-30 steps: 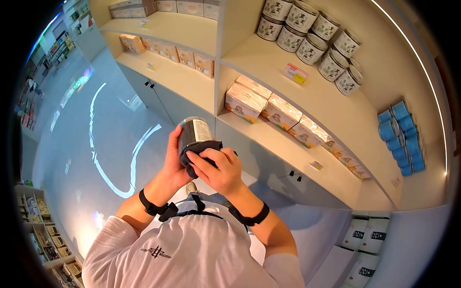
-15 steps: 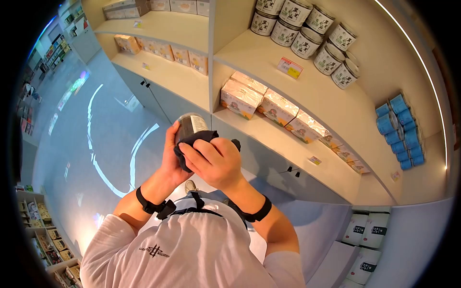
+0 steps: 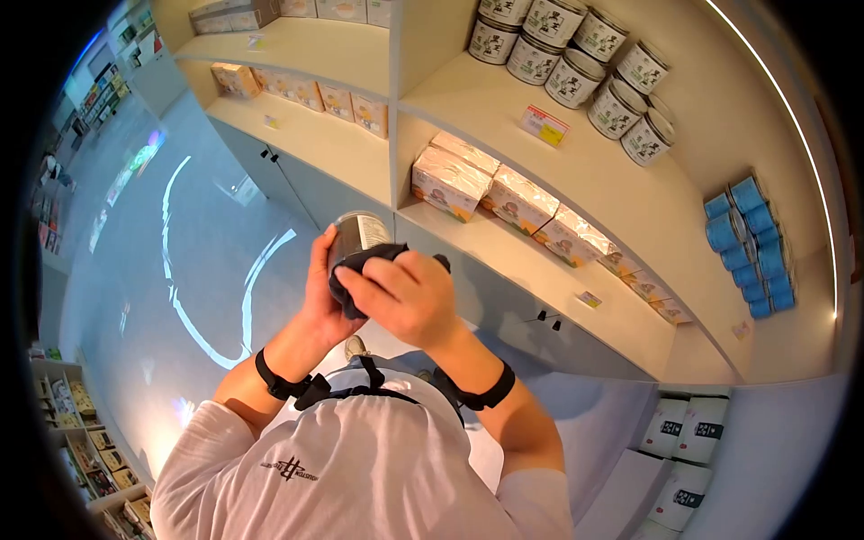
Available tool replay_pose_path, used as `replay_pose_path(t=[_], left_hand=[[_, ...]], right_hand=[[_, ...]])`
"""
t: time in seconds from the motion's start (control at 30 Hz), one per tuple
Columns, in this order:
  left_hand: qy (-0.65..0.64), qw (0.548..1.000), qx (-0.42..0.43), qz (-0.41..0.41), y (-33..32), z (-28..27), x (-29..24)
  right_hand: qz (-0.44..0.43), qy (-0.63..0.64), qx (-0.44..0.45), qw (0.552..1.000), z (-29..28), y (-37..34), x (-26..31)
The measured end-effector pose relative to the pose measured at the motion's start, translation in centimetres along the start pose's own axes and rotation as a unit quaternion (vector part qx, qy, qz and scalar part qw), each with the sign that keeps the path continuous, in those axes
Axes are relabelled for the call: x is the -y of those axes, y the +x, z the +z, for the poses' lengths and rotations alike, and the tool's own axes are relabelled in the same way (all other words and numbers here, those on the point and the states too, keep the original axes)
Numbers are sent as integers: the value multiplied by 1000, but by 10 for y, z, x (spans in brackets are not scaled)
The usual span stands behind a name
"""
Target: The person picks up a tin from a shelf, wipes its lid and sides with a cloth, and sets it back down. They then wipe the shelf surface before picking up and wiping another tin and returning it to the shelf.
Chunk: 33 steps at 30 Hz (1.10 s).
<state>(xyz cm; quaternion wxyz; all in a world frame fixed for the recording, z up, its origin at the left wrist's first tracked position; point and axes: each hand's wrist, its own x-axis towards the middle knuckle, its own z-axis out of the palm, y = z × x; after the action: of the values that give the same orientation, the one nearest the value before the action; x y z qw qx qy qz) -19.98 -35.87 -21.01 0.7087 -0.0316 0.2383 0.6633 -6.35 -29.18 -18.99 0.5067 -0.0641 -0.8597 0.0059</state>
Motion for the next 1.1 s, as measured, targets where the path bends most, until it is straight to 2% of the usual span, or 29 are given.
replay_pose_path(t=[0.07,0.1,0.2,0.27,0.33,0.37,0.4,0.47,0.53,0.67,0.77,0.9,1.0,1.1], left_hand=[[39,999,-23,16,-7,14,-2],[48,999,3,9,-2,7,-6],[18,1000,-4,16,2,1,-9],[-1,1000,4,13,5,-2,-11],[-10,999,-7,33,5,6,-8],[-28,1000,-11,-3,3,8,-7],[-26,1000,-12,-5,5,7,-5],[-1,1000,-21,-5,11,4,0],[-8,1000,5,4,12,9,0],[-6,998,61,-24,6,14,0],[38,999,-16,-15,2,19,5],[38,999,-4,20,8,5,-2],[51,999,-8,12,12,8,2],[44,999,-19,-3,10,16,3]], right_hand=[[27,-10,-19,999,-2,-1,-12],[51,-1,-17,999,-4,-4,-15],[110,23,-16,994,-8,-23,-14],[98,20,-13,995,-5,-34,-3],[28,51,33,998,-3,-32,5],[-12,38,25,999,-1,-29,6],[-9,37,24,999,-2,-21,6],[-70,13,53,996,-5,-8,4],[-82,-12,47,995,-2,1,2],[-24,28,3,999,1,10,-4],[55,-35,-43,997,-7,4,-17],[95,-21,14,995,-9,-31,-10],[52,13,26,998,-5,-29,3],[50,-36,12,998,-10,-9,-17]])
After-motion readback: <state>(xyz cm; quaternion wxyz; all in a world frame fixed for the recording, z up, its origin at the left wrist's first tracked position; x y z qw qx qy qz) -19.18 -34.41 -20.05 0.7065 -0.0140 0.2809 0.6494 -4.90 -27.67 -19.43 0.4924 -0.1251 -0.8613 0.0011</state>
